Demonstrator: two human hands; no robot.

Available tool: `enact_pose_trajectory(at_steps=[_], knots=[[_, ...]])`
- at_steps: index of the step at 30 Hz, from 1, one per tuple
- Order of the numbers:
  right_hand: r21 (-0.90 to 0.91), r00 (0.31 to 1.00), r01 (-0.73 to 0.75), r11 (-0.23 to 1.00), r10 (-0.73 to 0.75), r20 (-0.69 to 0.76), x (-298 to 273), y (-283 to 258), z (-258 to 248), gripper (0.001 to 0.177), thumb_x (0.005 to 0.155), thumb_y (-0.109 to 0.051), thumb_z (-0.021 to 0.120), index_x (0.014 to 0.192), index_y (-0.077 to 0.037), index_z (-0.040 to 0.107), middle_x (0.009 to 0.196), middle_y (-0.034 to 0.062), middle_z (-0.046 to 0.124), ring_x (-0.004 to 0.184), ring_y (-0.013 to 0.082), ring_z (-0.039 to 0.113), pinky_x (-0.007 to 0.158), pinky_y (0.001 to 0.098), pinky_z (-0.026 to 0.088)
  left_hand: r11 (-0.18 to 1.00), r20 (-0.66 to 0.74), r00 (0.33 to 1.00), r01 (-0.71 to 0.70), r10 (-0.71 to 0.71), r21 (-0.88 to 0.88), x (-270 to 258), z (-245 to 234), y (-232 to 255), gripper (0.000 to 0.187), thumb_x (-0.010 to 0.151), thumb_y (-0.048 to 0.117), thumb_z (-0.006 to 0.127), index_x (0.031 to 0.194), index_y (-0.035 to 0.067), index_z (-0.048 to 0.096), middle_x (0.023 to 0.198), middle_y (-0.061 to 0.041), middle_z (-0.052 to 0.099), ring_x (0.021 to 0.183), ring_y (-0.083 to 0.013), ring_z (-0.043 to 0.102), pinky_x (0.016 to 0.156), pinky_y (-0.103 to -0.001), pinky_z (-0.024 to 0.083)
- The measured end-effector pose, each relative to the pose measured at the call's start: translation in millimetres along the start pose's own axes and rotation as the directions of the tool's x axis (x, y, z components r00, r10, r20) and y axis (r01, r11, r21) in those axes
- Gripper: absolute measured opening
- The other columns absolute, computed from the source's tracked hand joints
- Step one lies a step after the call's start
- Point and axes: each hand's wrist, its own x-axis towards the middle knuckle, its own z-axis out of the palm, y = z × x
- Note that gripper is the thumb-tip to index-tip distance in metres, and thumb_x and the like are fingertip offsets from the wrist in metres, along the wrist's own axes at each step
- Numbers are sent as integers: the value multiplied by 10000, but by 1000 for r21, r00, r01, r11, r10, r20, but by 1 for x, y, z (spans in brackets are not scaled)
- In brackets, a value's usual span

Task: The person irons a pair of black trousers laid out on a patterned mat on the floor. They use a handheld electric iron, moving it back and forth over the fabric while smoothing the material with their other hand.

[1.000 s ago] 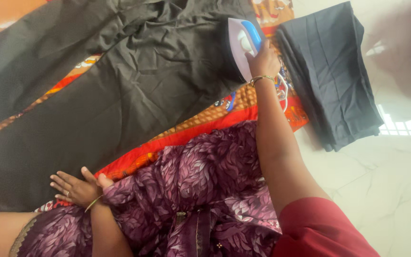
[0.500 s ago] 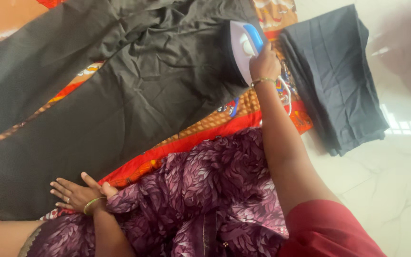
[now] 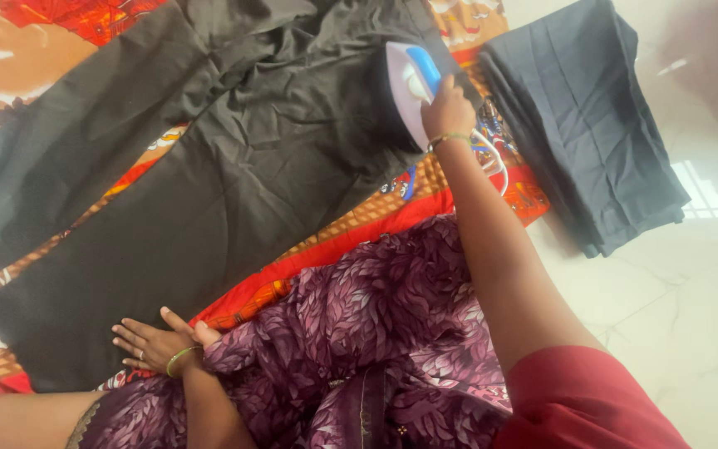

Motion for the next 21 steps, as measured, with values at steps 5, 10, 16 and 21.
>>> enact_pose_trajectory(at_steps=[5, 10, 16, 21], knots=[[-7, 1000, -1, 1000, 1, 1, -14, -6, -4, 486, 843, -379, 809, 1106, -81, 531, 991, 196, 683, 862, 441, 708, 729, 522, 569, 1000, 3, 1000, 20, -20, 13, 0, 2, 1, 805, 1044, 517, 474, 1629, -13, 312, 1717, -194, 248, 1587, -382, 194, 1244, -654, 112], [-46, 991, -115, 992, 112, -68, 8, -18, 13, 494, 848, -437, 805, 1073, -96, 527, 958, 170, 688, 867, 416, 715, 724, 502, 577, 999, 8, 1000, 9, -10, 41, 4, 7, -3, 798, 1046, 501, 475, 1626, -22, 314, 1715, -198, 257, 1584, -387, 202, 1239, -663, 122], [-62, 984, -139, 988, 131, -118, 30, -34, 20, 524, 808, -478, 821, 1057, -120, 531, 945, 142, 686, 846, 390, 722, 694, 496, 582, 998, -6, 1000, -2, 2, 55, 5, 11, -6, 790, 1050, 488, 481, 1625, -29, 318, 1709, -209, 259, 1582, -396, 207, 1231, -668, 139], [-69, 989, -128, 989, 122, -86, 32, -35, 22, 551, 804, -482, 823, 1077, -111, 522, 965, 140, 685, 872, 389, 723, 698, 485, 592, 998, -19, 1000, -5, 6, 65, 5, 13, -9, 786, 1051, 493, 486, 1621, -23, 323, 1713, -199, 269, 1575, -391, 222, 1231, -668, 155]])
